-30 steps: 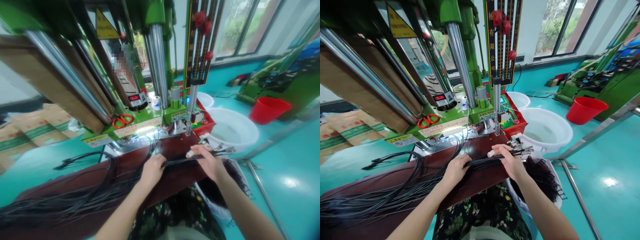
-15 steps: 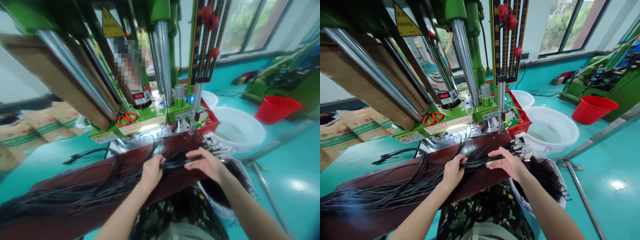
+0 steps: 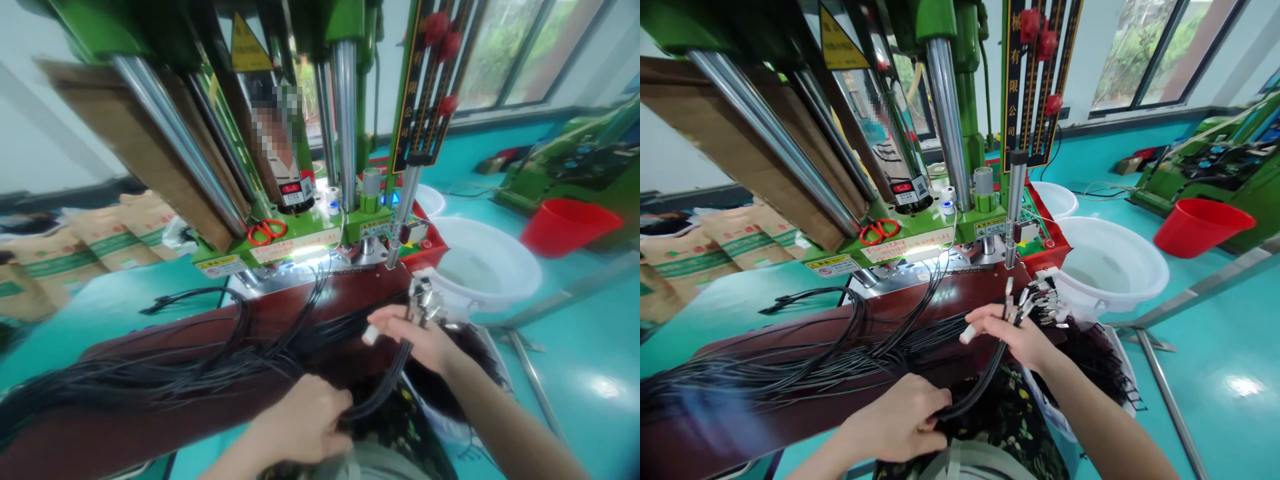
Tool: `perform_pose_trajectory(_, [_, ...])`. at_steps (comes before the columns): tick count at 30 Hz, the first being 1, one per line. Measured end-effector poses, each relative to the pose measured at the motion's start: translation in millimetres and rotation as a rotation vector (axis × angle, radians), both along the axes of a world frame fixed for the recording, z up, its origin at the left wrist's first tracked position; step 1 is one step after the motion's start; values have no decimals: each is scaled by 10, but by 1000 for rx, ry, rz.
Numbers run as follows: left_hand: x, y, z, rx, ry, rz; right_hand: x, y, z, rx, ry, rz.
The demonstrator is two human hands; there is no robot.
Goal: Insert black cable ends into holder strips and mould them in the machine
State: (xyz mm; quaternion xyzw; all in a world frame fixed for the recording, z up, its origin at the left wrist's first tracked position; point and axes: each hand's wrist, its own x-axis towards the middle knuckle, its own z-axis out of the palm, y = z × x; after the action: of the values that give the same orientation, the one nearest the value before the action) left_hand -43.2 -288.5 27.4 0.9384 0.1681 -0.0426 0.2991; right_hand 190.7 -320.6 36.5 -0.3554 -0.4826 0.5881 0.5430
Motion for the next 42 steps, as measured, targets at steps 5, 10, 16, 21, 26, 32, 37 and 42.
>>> perform_pose_trajectory(5, [533, -161, -53, -981, -416, 283, -282, -62, -94, -153, -272, 29])
perform_pose_trajectory(10, [991, -281, -100, -1368, -738, 665, -182, 15, -29, -205, -104, -62])
perform_pose_trajectory(16, [990, -324, -102, -1327, -762, 828, -83, 173, 155, -212, -139, -39])
perform_pose_trajectory(21, [936, -318, -230, -1267, -899, 852, -180, 195, 127, -289, 3, -126])
perform_pose_trajectory(26, [901, -202, -276, -1385, -887, 794, -168, 175, -17, -370, -234, -15])
perform_pose_trajectory(32, [843, -106, -246, -1519, -762, 679, -99, 200, -72, -357, -339, 96])
perform_pose_trajectory(37, [882, -124, -281, -1473, -640, 734, -29, 411, 199, -38, -398, 50])
perform_pose_trajectory(42, [949, -126, -298, -1494, -643, 779, -114, 540, 406, -91, -819, 386])
